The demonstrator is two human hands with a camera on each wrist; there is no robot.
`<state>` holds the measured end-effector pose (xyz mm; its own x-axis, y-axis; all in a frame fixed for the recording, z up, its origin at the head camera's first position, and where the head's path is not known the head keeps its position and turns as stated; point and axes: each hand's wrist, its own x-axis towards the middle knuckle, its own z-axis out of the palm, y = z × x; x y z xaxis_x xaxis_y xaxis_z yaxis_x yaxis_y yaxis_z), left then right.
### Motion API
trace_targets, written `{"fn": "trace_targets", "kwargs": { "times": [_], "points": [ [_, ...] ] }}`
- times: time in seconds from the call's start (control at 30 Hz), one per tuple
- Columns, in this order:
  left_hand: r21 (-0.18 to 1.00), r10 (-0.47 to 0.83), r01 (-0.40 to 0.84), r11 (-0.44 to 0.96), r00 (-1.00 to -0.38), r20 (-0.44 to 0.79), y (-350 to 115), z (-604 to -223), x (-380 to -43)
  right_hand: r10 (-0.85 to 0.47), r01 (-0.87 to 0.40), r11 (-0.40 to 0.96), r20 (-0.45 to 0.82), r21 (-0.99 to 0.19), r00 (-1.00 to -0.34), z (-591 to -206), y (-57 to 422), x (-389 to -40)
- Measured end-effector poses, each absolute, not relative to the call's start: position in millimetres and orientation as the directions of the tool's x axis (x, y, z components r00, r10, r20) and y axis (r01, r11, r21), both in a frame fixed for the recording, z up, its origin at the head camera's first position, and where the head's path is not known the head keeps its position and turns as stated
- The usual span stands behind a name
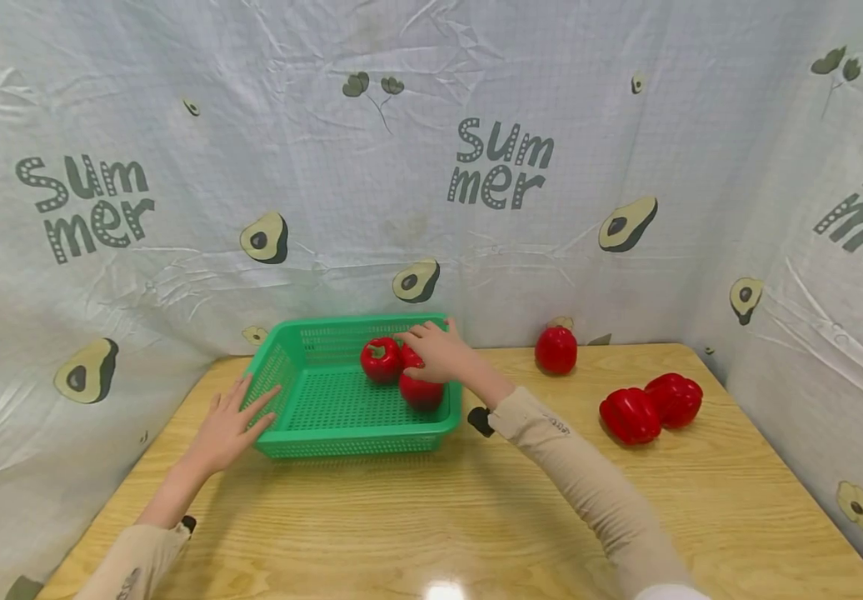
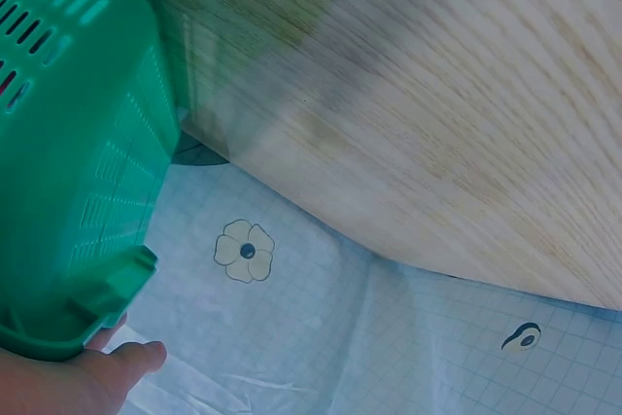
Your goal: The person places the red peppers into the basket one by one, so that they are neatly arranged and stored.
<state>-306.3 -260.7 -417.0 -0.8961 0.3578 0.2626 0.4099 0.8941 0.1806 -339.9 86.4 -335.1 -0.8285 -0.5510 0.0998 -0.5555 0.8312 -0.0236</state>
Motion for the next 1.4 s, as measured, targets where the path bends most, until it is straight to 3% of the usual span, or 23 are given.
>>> {"fn": "trace_targets", "kwargs": {
  "times": [0.53,0.9,1.4],
  "points": [
    [0.177,0.359,0.417,0.892,-0.889,0.284,-261,-417,-304,-0.638,-0.656,0.751,0.345,0.079,-0.689,-363,128,-291],
    [0.177,0.359,0.415,0.892,-0.891,0.279,-259,-416,-306,-0.615,-0.678,0.729,0.522,0.091,-0.591,-393,171,-266],
    [0.182,0.357,0.414,0.892,-0.892,0.277,-259,-415,-305,-0.559,-0.588,0.792,0.579,0.164,-0.593,-428,245,-244]
  ]
}}
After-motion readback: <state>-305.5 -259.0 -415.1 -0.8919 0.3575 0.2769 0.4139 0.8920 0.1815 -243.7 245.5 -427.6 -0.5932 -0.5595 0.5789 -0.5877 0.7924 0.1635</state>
